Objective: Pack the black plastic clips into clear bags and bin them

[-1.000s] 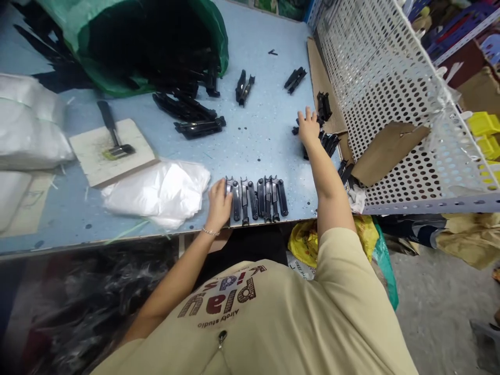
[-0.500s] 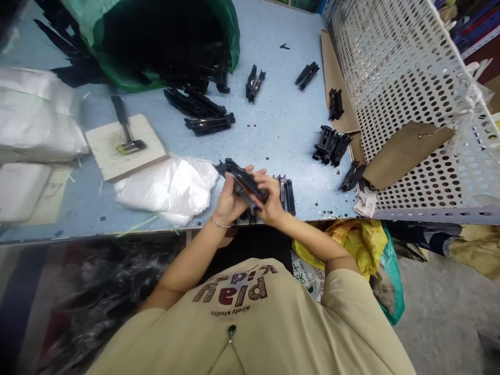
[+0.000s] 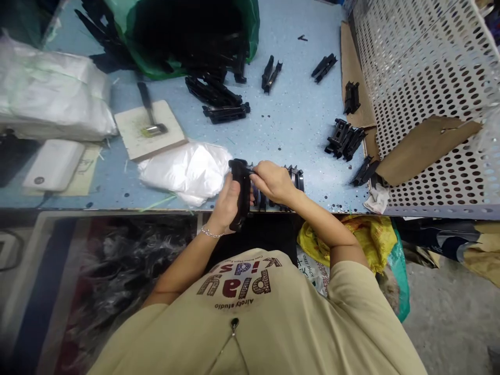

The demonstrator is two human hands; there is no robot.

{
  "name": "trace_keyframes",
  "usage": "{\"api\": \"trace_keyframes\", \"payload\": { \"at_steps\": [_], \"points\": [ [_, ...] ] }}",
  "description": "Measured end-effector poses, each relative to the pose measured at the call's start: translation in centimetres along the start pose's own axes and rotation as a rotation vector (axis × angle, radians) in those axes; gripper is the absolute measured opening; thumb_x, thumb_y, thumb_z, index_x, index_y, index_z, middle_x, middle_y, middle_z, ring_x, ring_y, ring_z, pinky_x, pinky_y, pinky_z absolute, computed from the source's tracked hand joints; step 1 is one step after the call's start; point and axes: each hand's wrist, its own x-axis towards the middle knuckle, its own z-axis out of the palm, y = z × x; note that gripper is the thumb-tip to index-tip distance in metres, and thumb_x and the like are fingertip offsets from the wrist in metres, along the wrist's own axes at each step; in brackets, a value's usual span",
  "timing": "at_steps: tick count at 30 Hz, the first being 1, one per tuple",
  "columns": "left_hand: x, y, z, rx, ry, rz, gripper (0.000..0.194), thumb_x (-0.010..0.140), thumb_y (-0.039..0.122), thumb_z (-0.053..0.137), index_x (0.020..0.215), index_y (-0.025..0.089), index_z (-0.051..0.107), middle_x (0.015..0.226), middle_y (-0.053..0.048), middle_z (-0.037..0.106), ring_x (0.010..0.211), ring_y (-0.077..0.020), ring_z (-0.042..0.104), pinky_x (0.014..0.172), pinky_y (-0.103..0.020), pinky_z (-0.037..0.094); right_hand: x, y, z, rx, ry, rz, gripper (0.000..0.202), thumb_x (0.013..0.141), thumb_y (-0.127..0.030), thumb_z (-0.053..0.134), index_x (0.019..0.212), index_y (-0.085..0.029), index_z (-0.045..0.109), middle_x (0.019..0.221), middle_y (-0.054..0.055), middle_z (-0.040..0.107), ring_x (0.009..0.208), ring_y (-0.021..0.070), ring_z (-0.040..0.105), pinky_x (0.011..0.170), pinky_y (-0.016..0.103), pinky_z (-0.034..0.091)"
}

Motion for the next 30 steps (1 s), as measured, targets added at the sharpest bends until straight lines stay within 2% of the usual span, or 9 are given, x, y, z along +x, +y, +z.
{"api": "trace_keyframes", "payload": {
  "at_steps": [3,6,9,14,19,23,26,28,30],
  "points": [
    [-0.2,0.0,-0.7,0.082,0.035,0.046,0.072,0.087,0.079,0.065,0.138,0.028,0.061,0.086,-0.006,0.069,0.077,-0.0247,0.074,0.071,-0.038,0.062,0.1,-1.0,1.0,0.391,-0.045,0.251,0.058,0.099,-0.079,0.038,0.074,-0.027,0.046,0.063,-0.002,0.042,0.057,0.0159,0.041,0.057,0.033,0.039],
    [0.3,0.1,-1.4,0.073,0.104,0.084,0.072,0.084,0.083,0.065,0.13,0.028,0.063,0.086,-0.004,0.069,0.074,-0.0224,0.073,0.068,-0.036,0.061,-0.4,-1.9,1.6,0.62,-0.208,0.416,0.061,0.101,-0.081,0.032,0.074,-0.027,0.045,0.06,-0.004,0.039,0.051,0.0138,0.034,0.05,0.03,0.032],
    [0.9,0.7,-2.1,-0.035,0.193,0.04,0.068,0.084,0.088,0.059,0.106,0.025,0.067,0.078,-0.002,0.066,0.066,-0.0176,0.07,0.06,-0.031,0.06,-1.9,-2.7,2.0,0.365,-0.345,0.215,0.064,0.101,-0.082,0.034,0.079,-0.025,0.053,0.071,0.002,0.053,0.061,0.0167,0.046,0.057,0.032,0.036],
    [0.8,1.6,-2.8,-0.134,0.203,-0.109,0.069,0.085,0.089,0.055,0.084,0.021,0.065,0.068,-0.002,0.064,0.058,-0.0155,0.066,0.054,-0.029,0.058,-3.8,-3.6,2.8,-0.192,-0.395,-0.178,0.059,0.108,-0.069,0.031,0.079,-0.024,0.054,0.077,0.007,0.06,0.071,0.0215,0.049,0.06,0.035,0.033],
    [0.1,1.0,-2.7,-0.165,0.13,-0.238,0.074,0.088,0.09,0.048,0.075,0.02,0.068,0.062,-0.005,0.065,0.055,-0.0168,0.064,0.049,-0.03,0.055,-3.3,-3.0,3.4,-0.173,-0.451,-0.304,0.053,0.108,-0.066,0.039,0.079,-0.025,0.056,0.075,0.004,0.059,0.068,0.0211,0.049,0.059,0.036,0.035],
    [-0.3,0.7,-2.9,-0.237,0.213,-0.209,0.07,0.09,0.088,0.049,0.079,0.021,0.066,0.065,-0.004,0.065,0.059,-0.0162,0.066,0.051,-0.027,0.053,-3.1,-2.1,4.3,-0.044,-0.486,-0.204,0.061,0.105,-0.074,0.035,0.072,-0.025,0.052,0.068,0.004,0.056,0.062,0.0198,0.048,0.059,0.034,0.036],
    [-0.1,0.3,-3.4,-0.249,0.405,-0.084,0.068,0.092,0.087,0.047,0.086,0.021,0.064,0.074,-0.004,0.066,0.068,-0.0158,0.069,0.062,-0.027,0.058,-2.8,-2.2,5.2,0.071,-0.445,0.0,0.063,0.105,-0.075,0.03,0.093,-0.023,0.064,0.084,0.007,0.068,0.073,0.0221,0.061,0.065,0.033,0.043],
    [0.3,-0.1,-3.8,-0.238,0.505,-0.012,0.066,0.091,0.087,0.048,0.091,0.022,0.062,0.081,-0.003,0.068,0.076,-0.0162,0.07,0.071,-0.028,0.06,-2.6,-2.8,5.9,0.201,-0.4,0.166,0.057,0.1,-0.075,0.048,0.118,-0.023,0.065,0.104,0.01,0.074,0.084,0.0247,0.068,0.071,0.035,0.05],
    [0.7,-0.5,-4.5,-0.198,0.496,0.036,0.064,0.092,0.086,0.049,0.099,0.023,0.061,0.09,-0.004,0.069,0.086,-0.0184,0.072,0.081,-0.032,0.061,-2.4,-3.2,6.5,0.356,-0.357,0.321,0.059,0.091,-0.069,0.068,0.13,-0.025,0.062,0.112,0.009,0.076,0.086,0.0259,0.071,0.075,0.038,0.054]
  ]
}}
